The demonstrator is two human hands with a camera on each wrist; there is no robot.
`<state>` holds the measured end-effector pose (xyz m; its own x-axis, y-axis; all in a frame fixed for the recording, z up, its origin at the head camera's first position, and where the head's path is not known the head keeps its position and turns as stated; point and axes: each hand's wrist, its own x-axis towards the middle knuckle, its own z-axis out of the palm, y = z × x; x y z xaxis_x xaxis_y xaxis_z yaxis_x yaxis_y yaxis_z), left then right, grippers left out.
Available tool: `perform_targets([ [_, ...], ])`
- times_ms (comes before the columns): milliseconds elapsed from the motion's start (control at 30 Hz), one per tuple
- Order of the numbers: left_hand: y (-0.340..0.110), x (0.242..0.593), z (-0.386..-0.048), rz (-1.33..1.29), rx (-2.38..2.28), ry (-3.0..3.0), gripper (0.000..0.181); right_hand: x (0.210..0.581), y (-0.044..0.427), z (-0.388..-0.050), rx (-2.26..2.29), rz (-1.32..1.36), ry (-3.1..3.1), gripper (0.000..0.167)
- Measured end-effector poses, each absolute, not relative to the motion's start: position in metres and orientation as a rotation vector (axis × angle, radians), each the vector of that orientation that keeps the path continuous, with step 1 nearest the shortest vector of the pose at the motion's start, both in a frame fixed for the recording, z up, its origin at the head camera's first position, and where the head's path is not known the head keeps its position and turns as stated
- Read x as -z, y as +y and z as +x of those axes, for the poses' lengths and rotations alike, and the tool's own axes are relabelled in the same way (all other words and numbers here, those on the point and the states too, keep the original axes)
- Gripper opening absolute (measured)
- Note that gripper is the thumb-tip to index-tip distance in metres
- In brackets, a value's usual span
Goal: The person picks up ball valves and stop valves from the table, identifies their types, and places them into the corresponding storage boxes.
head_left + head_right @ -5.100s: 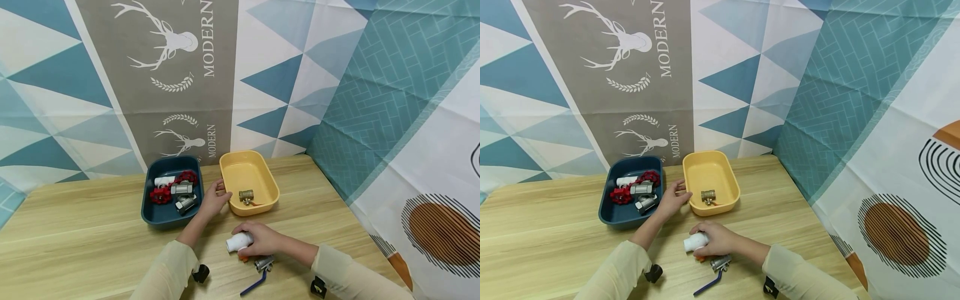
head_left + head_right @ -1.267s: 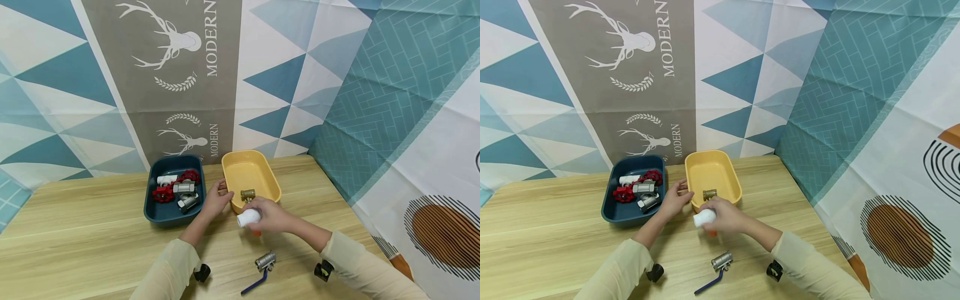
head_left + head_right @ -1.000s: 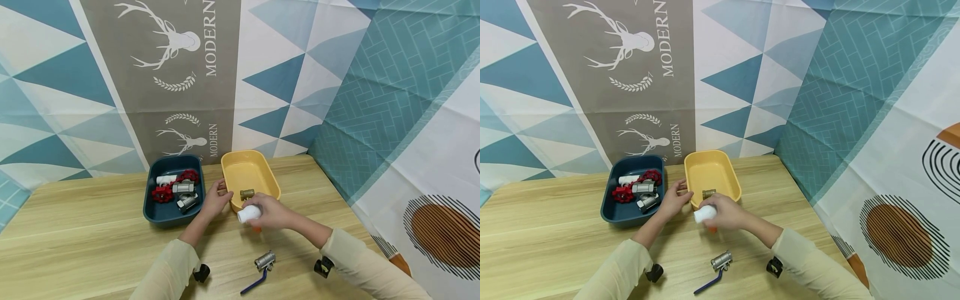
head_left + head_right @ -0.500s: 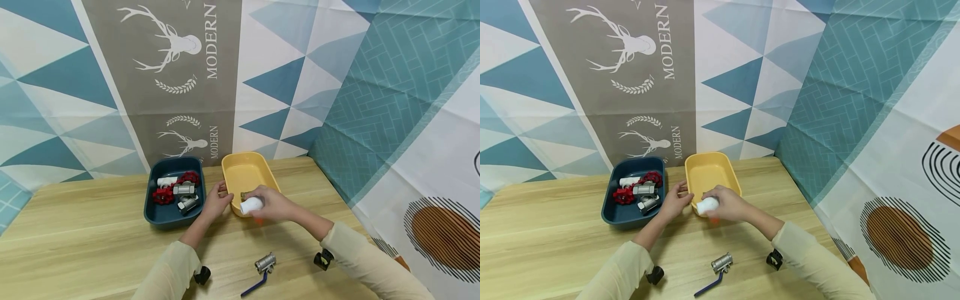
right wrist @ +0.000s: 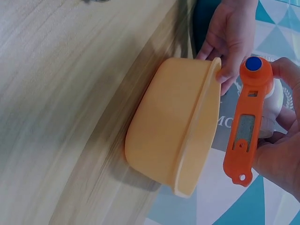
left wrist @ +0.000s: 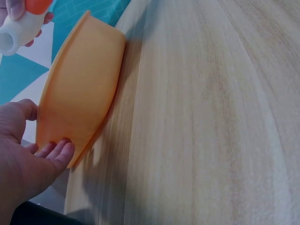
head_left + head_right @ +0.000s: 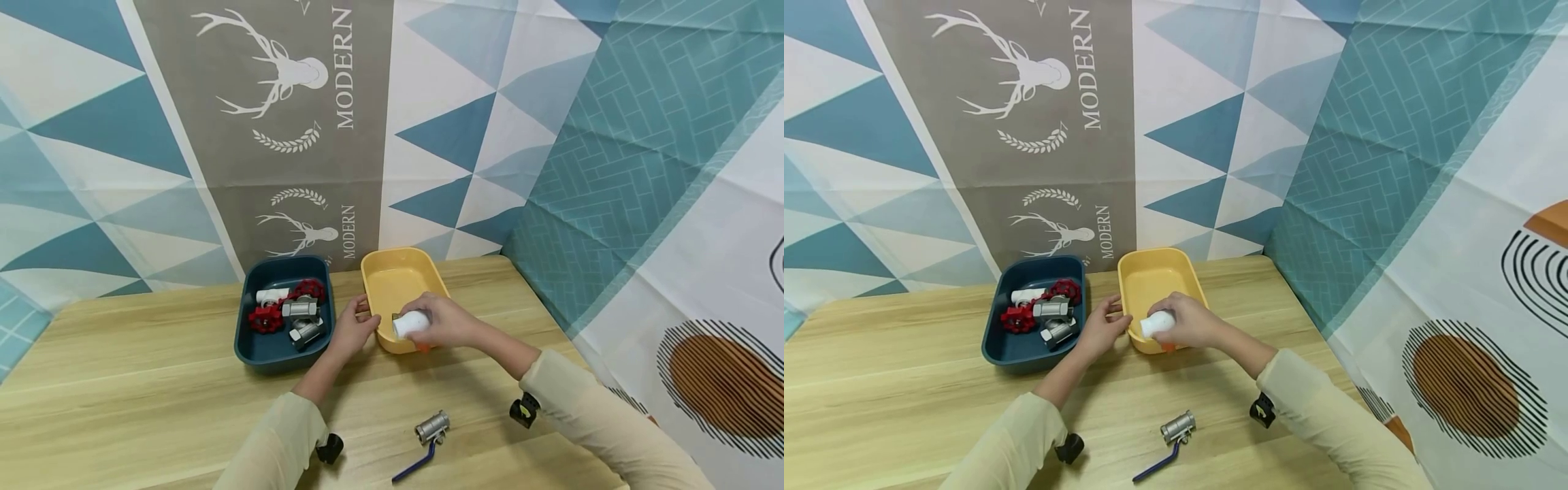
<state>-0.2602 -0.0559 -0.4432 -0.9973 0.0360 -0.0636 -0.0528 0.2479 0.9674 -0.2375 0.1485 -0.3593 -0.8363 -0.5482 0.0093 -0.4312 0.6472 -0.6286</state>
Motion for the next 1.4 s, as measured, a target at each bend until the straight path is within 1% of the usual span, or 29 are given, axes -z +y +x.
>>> perform_targets([
  [500, -0.055, 0.442, -0.259, -0.014, -1.908, 2.414, 0.058, 0.362, 0.15, -0.258, 0.974, -0.691, 2.661, 0.035],
  [733, -0.056, 0.445, -0.26, -0.013, -1.913, 2.416, 0.058, 0.363, 0.15, -0.268, 0.941, -0.753, 2.691, 0.035],
  [1167, -0.055, 0.446, -0.259, -0.013, -1.928, 2.406, 0.057, 0.364, 0.149, -0.281, 0.939, -0.721, 2.682, 0.034],
  [1400, -0.055, 0.448, -0.261, -0.006, -1.938, 2.406, 0.057, 0.365, 0.145, -0.287, 0.953, -0.745, 2.664, 0.033],
])
